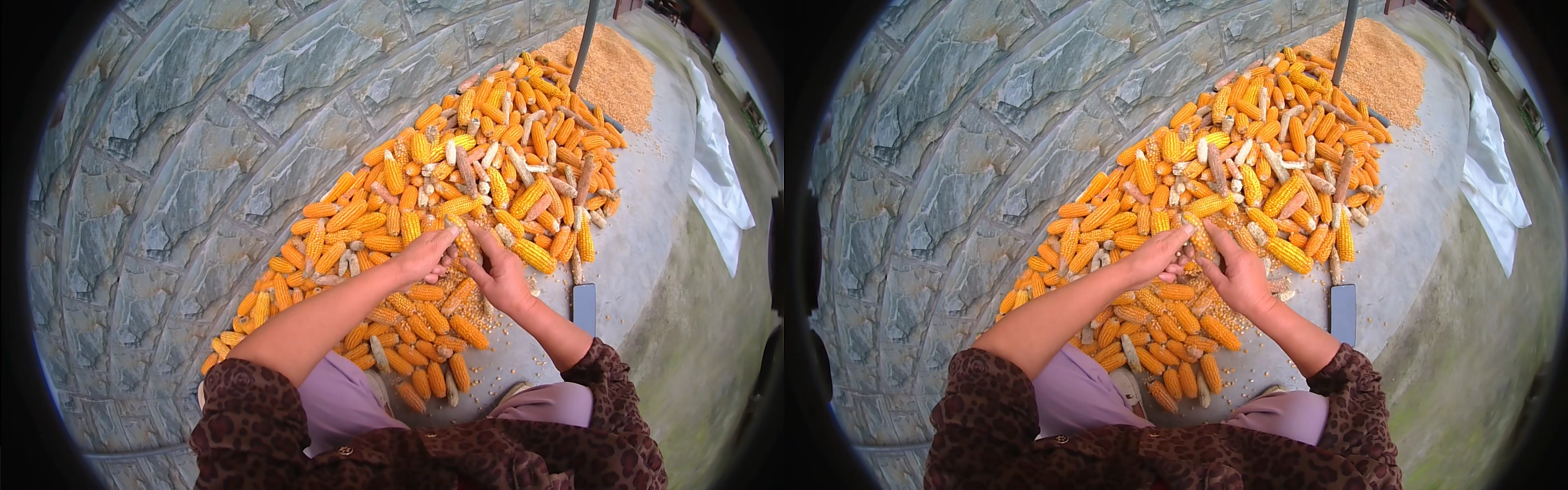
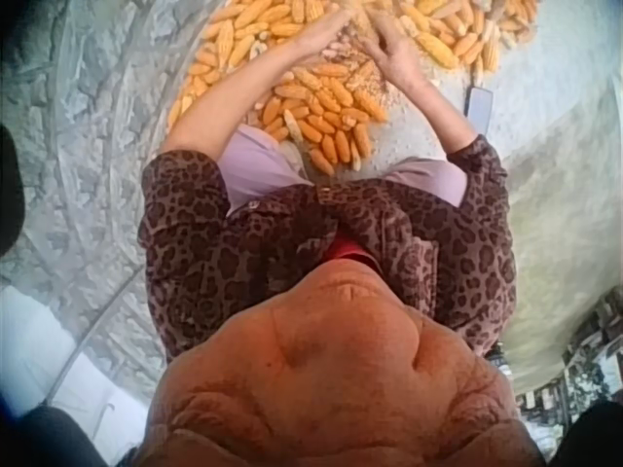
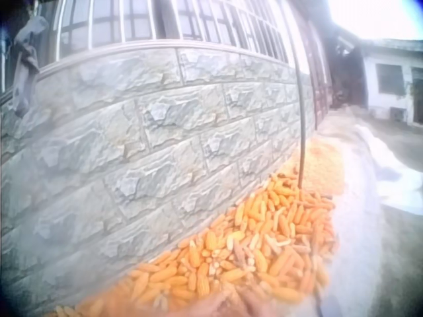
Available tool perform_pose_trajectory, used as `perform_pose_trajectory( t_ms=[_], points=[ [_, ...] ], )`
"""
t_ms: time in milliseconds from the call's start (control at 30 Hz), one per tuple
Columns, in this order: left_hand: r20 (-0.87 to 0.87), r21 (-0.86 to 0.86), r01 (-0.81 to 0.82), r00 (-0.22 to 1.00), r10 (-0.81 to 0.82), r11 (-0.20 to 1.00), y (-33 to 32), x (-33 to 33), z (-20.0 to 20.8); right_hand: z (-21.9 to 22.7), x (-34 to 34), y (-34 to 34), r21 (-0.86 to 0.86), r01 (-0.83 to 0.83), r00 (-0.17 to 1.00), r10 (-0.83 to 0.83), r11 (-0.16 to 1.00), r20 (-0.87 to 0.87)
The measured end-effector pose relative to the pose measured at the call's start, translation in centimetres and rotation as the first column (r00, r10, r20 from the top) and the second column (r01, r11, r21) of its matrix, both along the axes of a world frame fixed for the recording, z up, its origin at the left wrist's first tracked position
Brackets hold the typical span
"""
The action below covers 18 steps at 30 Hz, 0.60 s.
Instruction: The person sits on a stone-tiled floor and manually shells dried corn cobs by hand. They remove kernels from each cob and drop the kernels onto a growing pile on the floor, while the empty cobs are set aside.
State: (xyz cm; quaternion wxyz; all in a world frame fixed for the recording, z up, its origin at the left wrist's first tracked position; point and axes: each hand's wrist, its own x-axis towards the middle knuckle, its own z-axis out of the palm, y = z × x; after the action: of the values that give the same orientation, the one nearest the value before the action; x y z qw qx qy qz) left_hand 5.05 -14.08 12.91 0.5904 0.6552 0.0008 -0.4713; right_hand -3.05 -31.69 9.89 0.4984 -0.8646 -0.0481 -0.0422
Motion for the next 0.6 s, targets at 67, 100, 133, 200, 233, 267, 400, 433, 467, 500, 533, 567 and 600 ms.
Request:
perform_pose_trajectory(
  t_ms=[67, 100, 133, 200, 233, 267, 400, 433, 467, 500, 533, 567, 600],
  points=[
    [0.023, -0.013, -0.004, 1.000, 0.005, 1.000, -0.1, -0.1, -0.1, -1.2, 0.1, -0.2, 0.216, -0.032, 0.997, 0.046, 0.976, -0.061],
    [0.033, -0.018, -0.008, 0.999, 0.009, 1.000, -0.1, -0.2, -0.3, -1.0, 0.2, -0.1, 0.324, -0.044, 0.993, 0.076, 0.945, -0.087],
    [0.044, -0.032, -0.020, 0.999, 0.021, 0.999, -0.1, -0.4, -0.7, -0.8, 0.1, 0.1, 0.443, -0.019, 0.986, 0.090, 0.896, -0.140],
    [0.064, -0.064, -0.040, 0.997, 0.044, 0.997, -0.5, -1.0, -1.2, 0.1, 0.0, 0.6, 0.650, 0.054, 0.962, 0.136, 0.758, -0.238],
    [0.064, -0.063, -0.045, 0.997, 0.049, 0.997, -0.6, -1.0, -1.2, -0.1, -0.1, 0.4, 0.678, 0.048, 0.960, 0.154, 0.733, -0.235],
    [0.064, -0.062, -0.050, 0.996, 0.054, 0.997, -0.7, -1.0, -1.2, -0.5, 0.0, 0.2, 0.705, 0.043, 0.957, 0.172, 0.708, -0.231],
    [0.258, -0.090, -0.127, 0.955, 0.146, 0.988, -1.2, -1.4, -2.0, -0.5, 0.2, 0.7, 0.764, 0.045, 0.956, 0.193, 0.644, -0.220],
    [0.306, -0.087, -0.131, 0.940, 0.152, 0.988, -1.4, -1.6, -2.2, -0.4, 0.1, 0.7, 0.780, 0.048, 0.955, 0.201, 0.624, -0.220],
    [0.353, -0.083, -0.136, 0.922, 0.157, 0.987, -1.6, -1.9, -2.5, -0.5, -0.1, 0.6, 0.795, 0.051, 0.953, 0.209, 0.604, -0.220],
    [0.384, -0.094, -0.143, 0.908, 0.168, 0.985, -1.6, -2.0, -2.6, -0.4, -0.2, 0.6, 0.811, 0.052, 0.951, 0.218, 0.582, -0.217],
    [0.416, -0.103, -0.150, 0.892, 0.180, 0.983, -1.5, -2.1, -2.8, -0.4, -0.1, 0.8, 0.861, 0.076, 0.945, 0.238, 0.503, -0.222],
    [0.428, -0.128, -0.157, 0.882, 0.198, 0.979, -1.3, -2.2, -2.9, -0.3, 0.0, 1.1, 0.902, 0.101, 0.939, 0.259, 0.419, -0.225],
    [0.436, -0.155, -0.160, 0.874, 0.213, 0.975, -1.5, -2.3, -2.6, -0.4, -0.1, 1.2, 0.933, 0.133, 0.933, 0.275, 0.333, -0.231]
  ],
)
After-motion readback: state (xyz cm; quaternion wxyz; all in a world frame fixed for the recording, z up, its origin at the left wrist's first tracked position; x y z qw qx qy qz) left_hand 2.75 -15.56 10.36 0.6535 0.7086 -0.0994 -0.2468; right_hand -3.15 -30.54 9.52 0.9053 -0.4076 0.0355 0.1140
